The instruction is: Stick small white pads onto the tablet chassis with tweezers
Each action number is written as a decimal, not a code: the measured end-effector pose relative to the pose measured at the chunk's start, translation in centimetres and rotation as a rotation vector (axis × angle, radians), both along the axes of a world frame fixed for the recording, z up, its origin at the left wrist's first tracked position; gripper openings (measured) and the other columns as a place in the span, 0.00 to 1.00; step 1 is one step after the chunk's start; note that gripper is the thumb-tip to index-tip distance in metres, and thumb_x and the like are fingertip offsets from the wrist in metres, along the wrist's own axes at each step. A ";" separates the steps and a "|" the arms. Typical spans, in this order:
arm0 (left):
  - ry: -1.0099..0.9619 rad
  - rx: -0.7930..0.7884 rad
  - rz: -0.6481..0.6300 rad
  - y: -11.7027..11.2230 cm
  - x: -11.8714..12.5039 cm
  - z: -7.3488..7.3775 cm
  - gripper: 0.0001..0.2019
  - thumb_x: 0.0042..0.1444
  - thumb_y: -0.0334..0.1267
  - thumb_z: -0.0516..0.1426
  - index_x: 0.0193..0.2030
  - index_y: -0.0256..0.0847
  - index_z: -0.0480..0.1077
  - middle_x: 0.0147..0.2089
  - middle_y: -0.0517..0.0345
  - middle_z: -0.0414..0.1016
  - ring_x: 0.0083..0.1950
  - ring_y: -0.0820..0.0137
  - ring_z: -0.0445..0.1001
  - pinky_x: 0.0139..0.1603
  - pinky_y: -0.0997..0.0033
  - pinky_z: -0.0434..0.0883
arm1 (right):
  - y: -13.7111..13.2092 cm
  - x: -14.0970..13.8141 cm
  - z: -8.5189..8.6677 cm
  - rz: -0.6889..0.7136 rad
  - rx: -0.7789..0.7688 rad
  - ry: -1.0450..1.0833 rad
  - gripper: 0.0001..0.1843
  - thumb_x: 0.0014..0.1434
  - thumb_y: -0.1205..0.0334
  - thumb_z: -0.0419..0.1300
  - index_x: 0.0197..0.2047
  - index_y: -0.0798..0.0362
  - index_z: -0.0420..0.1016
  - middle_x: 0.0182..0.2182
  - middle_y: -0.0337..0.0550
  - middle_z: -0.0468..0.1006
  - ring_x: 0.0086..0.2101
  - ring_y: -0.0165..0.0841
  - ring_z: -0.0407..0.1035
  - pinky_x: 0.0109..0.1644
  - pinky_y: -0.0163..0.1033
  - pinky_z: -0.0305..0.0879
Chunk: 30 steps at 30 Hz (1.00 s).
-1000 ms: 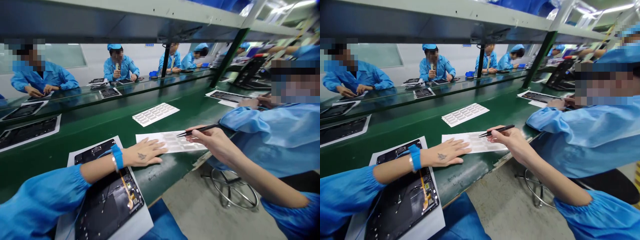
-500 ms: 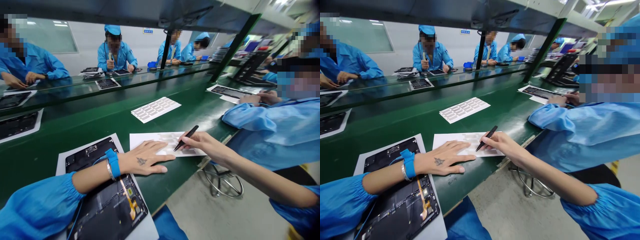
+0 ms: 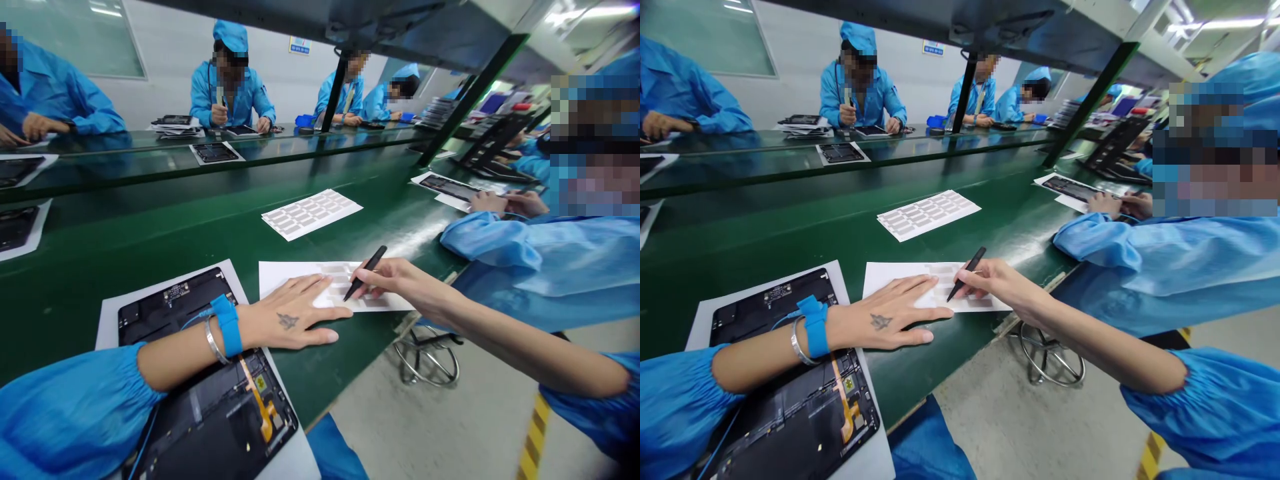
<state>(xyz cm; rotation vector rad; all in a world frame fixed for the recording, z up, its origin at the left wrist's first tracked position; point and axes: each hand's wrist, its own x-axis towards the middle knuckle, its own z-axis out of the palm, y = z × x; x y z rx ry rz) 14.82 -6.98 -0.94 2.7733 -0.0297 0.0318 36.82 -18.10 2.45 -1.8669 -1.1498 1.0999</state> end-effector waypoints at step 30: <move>-0.106 0.397 0.670 6.6 -17.8 2.8 0.16 0.71 0.37 0.44 0.50 0.35 0.72 0.45 0.48 0.74 0.48 0.63 0.72 0.51 0.62 0.69 | 4.4 -9.4 3.0 -0.071 0.438 0.203 0.29 0.34 0.32 0.72 0.26 0.50 0.81 0.32 0.49 0.78 0.37 0.41 0.70 0.45 0.46 0.69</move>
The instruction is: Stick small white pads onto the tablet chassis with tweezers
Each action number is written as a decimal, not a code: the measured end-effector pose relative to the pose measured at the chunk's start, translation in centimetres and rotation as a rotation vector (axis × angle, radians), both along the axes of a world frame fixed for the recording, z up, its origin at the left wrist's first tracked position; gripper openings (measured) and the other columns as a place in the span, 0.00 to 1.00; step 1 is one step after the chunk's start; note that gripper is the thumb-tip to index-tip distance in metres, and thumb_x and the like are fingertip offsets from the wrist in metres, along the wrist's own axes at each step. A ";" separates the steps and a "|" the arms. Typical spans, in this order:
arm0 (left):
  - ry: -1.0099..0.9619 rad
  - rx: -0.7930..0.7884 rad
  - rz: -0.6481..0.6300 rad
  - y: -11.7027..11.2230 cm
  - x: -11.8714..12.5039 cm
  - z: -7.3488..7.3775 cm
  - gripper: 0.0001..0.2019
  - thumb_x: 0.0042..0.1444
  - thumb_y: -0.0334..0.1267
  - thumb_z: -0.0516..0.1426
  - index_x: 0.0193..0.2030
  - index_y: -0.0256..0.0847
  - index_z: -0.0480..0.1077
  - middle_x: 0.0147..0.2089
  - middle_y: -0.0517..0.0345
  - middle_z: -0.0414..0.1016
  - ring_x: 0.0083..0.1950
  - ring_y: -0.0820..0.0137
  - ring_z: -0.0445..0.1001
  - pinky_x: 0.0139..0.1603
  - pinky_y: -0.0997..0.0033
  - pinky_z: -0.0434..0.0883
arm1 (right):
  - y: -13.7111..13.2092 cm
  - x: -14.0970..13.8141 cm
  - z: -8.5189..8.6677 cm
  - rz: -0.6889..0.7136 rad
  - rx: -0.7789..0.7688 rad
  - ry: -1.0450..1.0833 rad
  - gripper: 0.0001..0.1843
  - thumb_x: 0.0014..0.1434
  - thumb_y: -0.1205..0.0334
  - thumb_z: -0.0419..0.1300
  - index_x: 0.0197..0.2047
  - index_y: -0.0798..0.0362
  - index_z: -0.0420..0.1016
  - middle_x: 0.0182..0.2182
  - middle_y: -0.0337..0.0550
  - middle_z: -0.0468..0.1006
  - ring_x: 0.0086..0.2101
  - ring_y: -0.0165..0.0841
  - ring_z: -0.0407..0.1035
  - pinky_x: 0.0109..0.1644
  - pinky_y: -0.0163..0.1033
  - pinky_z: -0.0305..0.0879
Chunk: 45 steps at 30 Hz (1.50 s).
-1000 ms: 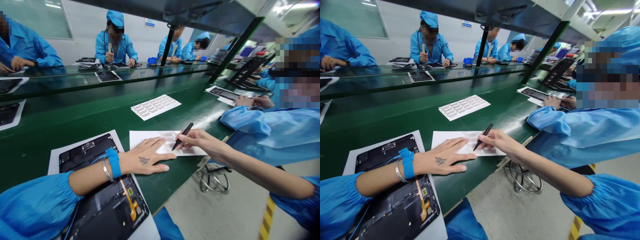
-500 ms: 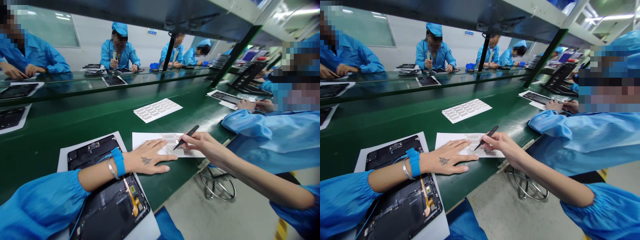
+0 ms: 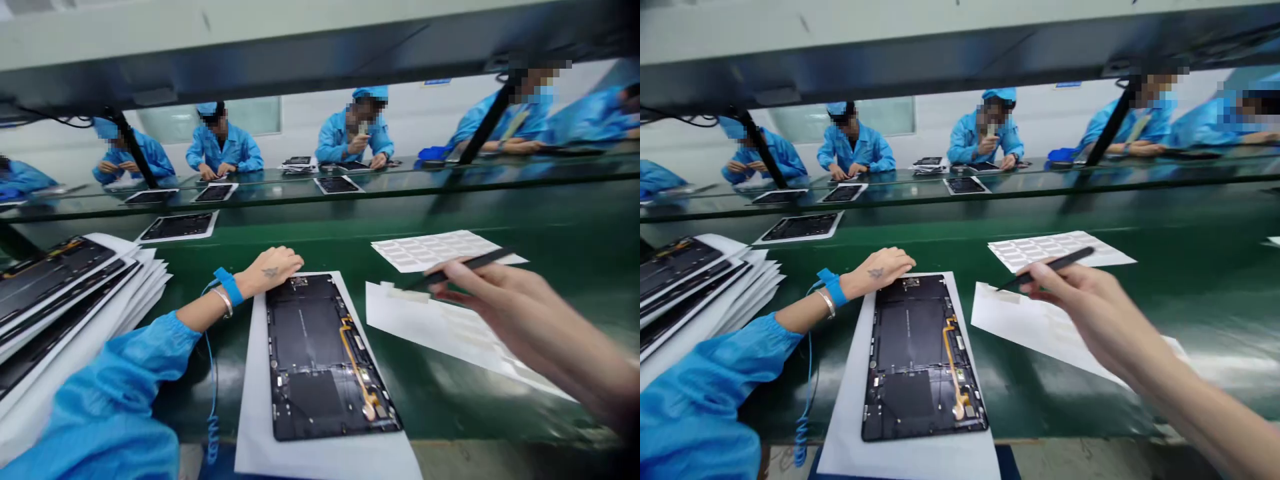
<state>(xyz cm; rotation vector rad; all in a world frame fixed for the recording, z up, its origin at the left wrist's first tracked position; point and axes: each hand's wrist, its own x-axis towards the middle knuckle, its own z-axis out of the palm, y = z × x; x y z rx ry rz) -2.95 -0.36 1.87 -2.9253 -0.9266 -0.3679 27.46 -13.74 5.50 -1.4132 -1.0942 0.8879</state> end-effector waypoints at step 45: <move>-0.065 -0.084 -0.198 0.3 -2.4 -3.2 0.16 0.65 0.26 0.49 0.55 0.39 0.70 0.49 0.51 0.71 0.46 0.67 0.66 0.45 0.69 0.68 | 12.2 -8.3 -5.9 0.372 -0.173 -0.011 0.28 0.45 0.34 0.69 0.27 0.53 0.73 0.23 0.37 0.68 0.31 0.32 0.66 0.43 0.40 0.66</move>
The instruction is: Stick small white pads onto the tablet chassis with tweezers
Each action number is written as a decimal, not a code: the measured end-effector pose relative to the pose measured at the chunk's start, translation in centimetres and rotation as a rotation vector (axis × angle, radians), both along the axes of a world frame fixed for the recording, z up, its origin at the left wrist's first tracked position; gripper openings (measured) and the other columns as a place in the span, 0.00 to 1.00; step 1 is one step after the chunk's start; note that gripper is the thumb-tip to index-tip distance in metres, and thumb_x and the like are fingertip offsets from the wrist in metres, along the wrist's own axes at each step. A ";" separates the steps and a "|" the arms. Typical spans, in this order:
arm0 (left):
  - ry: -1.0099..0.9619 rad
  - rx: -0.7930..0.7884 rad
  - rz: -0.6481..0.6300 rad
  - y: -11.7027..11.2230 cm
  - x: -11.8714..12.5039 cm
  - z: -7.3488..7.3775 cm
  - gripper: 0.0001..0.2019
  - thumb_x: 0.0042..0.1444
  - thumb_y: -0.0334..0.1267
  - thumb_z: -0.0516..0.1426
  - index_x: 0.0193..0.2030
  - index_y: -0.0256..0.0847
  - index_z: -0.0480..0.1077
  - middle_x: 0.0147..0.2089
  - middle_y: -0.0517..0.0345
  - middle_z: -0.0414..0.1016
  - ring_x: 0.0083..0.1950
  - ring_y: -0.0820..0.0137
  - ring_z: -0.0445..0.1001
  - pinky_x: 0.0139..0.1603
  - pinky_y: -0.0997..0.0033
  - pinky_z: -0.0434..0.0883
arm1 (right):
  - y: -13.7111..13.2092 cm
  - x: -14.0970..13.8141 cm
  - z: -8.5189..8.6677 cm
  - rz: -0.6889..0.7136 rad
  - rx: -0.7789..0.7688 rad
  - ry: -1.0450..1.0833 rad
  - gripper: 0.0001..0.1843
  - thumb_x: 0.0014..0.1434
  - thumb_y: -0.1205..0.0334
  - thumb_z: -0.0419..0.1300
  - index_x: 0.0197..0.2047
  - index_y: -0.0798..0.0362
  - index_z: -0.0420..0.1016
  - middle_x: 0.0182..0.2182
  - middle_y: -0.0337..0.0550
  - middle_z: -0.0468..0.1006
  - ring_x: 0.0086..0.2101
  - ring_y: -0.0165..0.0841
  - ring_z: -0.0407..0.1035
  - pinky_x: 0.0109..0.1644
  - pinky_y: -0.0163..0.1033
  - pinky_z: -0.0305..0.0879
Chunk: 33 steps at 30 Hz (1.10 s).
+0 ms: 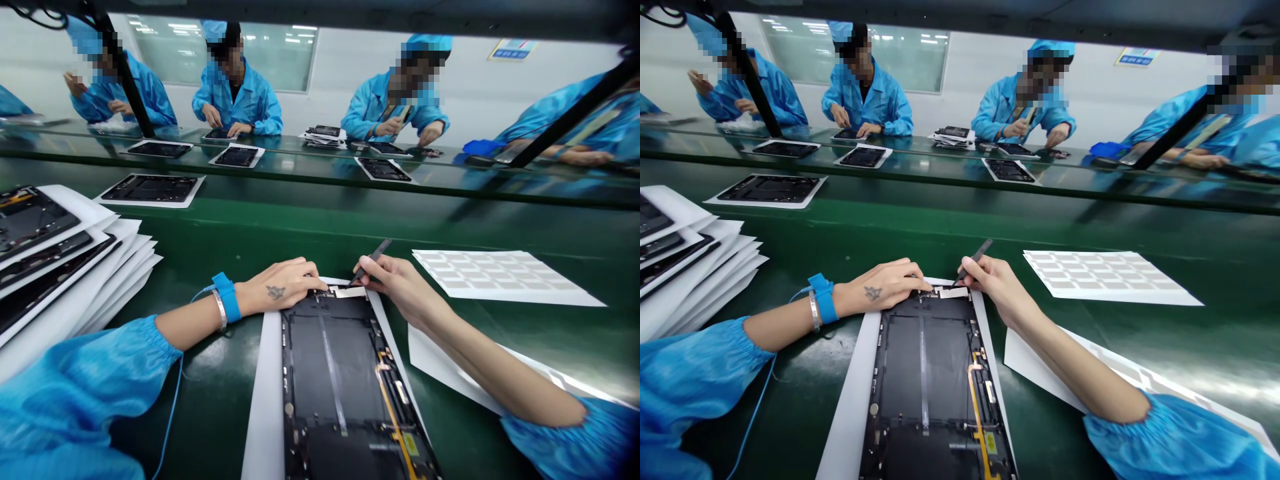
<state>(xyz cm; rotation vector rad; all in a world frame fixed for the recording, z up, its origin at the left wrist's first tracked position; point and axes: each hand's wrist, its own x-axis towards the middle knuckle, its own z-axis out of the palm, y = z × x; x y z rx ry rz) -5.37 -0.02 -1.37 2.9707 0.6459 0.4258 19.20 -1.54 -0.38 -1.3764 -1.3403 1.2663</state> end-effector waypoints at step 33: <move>0.011 -0.043 0.016 -0.1 -0.1 0.1 0.20 0.65 0.25 0.47 0.59 0.44 0.69 0.50 0.53 0.70 0.46 0.67 0.66 0.46 0.69 0.68 | -1.7 -0.5 -1.0 0.061 0.542 -0.395 0.21 0.63 0.44 0.55 0.33 0.52 0.78 0.33 0.46 0.82 0.34 0.40 0.75 0.36 0.40 0.70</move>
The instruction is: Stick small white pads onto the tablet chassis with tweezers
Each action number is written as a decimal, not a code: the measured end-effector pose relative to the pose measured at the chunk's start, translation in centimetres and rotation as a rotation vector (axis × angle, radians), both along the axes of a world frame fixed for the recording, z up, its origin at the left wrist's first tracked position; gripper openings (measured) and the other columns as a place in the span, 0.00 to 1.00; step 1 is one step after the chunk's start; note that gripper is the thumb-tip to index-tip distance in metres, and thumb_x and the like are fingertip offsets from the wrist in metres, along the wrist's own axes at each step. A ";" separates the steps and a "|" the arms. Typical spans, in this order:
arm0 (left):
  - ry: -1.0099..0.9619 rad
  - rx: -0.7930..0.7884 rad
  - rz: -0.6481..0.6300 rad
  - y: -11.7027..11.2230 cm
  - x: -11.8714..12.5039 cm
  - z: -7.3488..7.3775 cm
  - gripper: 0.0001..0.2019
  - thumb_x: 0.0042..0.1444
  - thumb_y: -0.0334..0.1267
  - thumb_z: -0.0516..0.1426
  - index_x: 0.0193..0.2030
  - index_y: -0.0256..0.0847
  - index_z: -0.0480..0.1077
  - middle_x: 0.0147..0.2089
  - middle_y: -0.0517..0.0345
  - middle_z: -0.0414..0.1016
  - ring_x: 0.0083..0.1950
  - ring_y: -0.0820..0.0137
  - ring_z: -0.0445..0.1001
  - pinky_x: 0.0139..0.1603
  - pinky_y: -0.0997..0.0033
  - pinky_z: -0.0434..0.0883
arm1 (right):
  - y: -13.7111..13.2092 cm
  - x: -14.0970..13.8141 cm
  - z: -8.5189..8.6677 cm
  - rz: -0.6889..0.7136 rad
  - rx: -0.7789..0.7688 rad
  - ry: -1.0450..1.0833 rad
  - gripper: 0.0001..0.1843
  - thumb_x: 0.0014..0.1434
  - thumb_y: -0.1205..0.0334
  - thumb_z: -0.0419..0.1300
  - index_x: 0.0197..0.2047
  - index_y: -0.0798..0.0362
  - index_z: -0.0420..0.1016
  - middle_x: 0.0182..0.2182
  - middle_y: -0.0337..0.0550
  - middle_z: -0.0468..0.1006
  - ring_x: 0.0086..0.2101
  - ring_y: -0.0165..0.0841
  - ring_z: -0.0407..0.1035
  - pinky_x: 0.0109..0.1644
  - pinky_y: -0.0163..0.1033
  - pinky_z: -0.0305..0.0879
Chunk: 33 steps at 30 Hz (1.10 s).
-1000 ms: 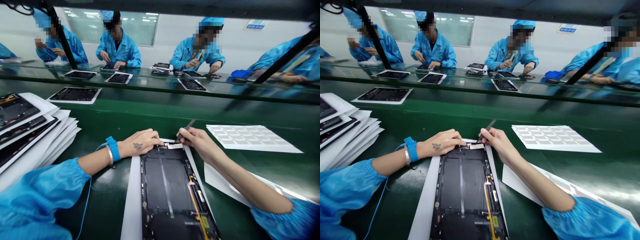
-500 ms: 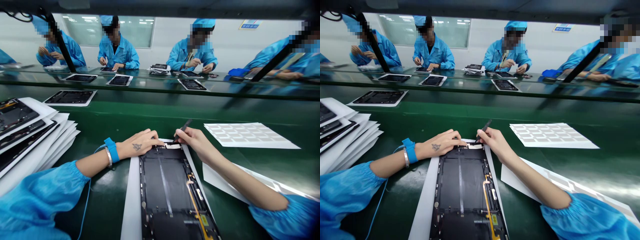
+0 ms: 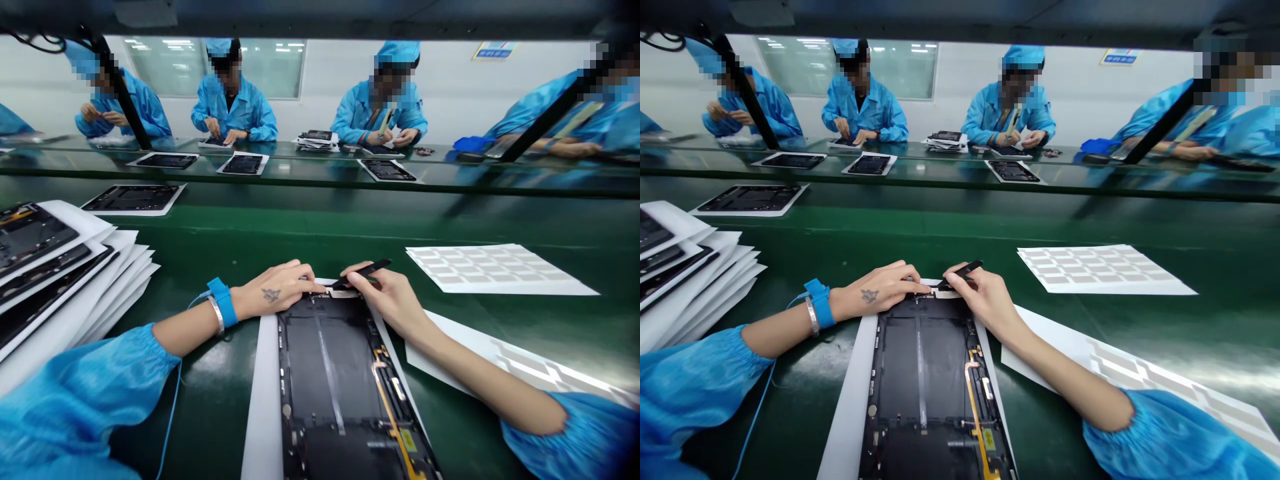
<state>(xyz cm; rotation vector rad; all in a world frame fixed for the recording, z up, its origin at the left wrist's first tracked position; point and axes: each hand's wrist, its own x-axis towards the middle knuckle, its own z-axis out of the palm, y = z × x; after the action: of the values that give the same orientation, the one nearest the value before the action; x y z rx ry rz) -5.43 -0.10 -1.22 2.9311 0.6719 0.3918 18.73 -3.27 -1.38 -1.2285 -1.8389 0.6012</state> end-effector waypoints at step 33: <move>0.035 -0.018 -0.042 -0.3 1.5 0.6 0.20 0.66 0.25 0.46 0.60 0.44 0.68 0.55 0.52 0.70 0.51 0.65 0.65 0.48 0.67 0.66 | -0.8 3.0 -0.2 -0.257 -0.365 0.461 0.30 0.41 0.33 0.70 0.29 0.54 0.78 0.25 0.42 0.76 0.29 0.35 0.74 0.42 0.45 0.77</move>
<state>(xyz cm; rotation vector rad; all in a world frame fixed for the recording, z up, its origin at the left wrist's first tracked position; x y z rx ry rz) -3.96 -0.41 -0.66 2.9360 0.6143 0.3289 21.69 -4.08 -1.56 -1.3923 -1.1995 1.0078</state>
